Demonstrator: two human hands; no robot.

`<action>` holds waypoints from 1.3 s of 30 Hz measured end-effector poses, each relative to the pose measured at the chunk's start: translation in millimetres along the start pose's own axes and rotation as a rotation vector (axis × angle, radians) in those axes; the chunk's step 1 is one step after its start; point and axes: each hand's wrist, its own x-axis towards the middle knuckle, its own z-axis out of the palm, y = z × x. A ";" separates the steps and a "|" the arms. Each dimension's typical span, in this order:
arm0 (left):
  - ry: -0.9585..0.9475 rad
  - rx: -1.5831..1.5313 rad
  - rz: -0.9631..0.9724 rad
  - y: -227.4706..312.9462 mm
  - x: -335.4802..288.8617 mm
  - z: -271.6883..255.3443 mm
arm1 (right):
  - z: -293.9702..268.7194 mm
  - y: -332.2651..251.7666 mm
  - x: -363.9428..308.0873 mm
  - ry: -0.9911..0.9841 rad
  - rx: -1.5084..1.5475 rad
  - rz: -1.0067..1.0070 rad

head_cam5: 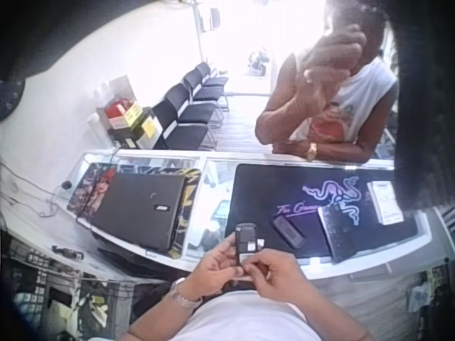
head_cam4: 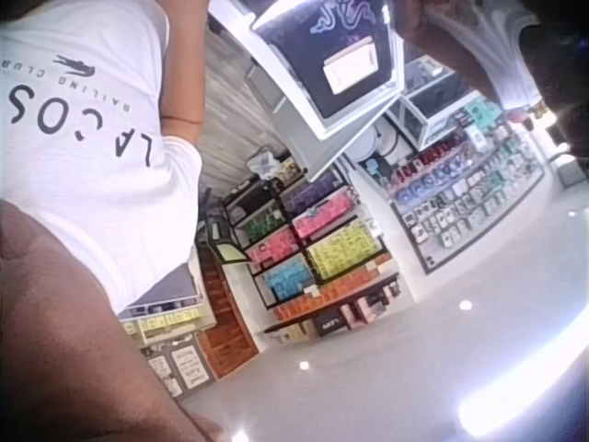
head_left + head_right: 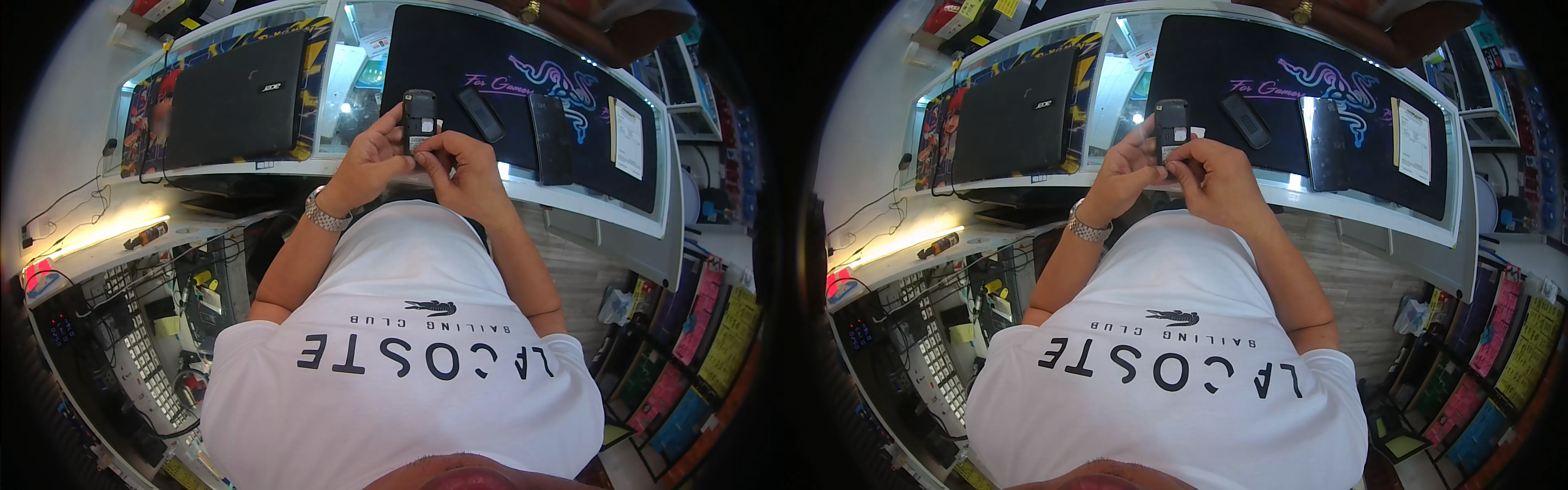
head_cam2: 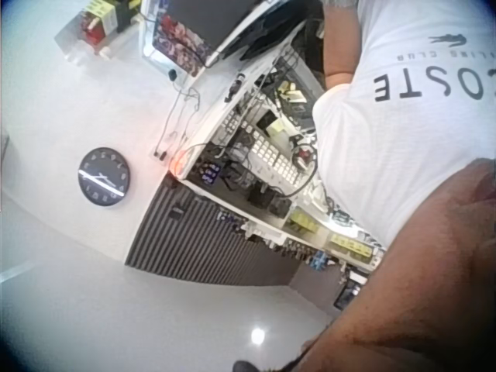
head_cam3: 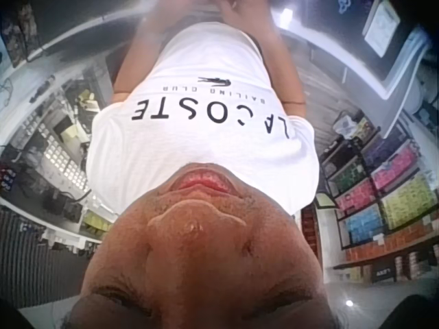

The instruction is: The person removes the back cover of a feature phone, extracts the battery and SIM card, then reassembles the phone by inserting the battery and SIM card back and closing the cover. The person also briefly handles a smartphone and a wallet during the process.

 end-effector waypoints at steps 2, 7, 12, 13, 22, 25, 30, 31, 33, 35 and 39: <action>0.001 0.011 0.004 0.5 -2.0 1.3 | -1.4 -1.9 0.7 0.035 -0.078 -0.026; -0.016 0.071 0.031 2.2 -2.1 1.9 | -4.8 -9.6 6.9 0.045 -0.329 -0.267; -0.004 0.051 0.020 3.3 -3.0 2.6 | -7.9 -8.0 6.0 -0.026 -0.243 -0.199; -0.012 0.029 0.018 2.2 -2.5 2.2 | -8.0 -5.2 5.1 -0.031 -0.228 -0.180; -0.017 -0.063 0.028 7.5 1.5 12.3 | -4.7 -0.6 3.8 0.046 0.067 0.059; 0.090 -0.018 0.131 13.4 0.3 23.8 | -5.6 3.0 5.2 0.079 0.192 0.127; 0.140 0.121 0.129 -0.1 1.5 13.0 | -7.9 7.2 7.9 0.086 0.215 0.200; 0.153 0.150 0.124 -0.5 1.5 12.6 | -6.9 6.3 8.2 0.089 0.224 0.202; 0.164 0.183 0.184 -2.3 4.9 14.2 | -5.4 5.5 8.8 0.095 0.234 0.202; 0.180 0.244 0.228 -2.2 7.0 14.4 | -4.0 5.6 9.4 0.098 0.235 0.194; 0.213 0.471 0.313 -1.6 5.4 11.0 | -4.6 -1.8 11.3 0.075 0.165 0.186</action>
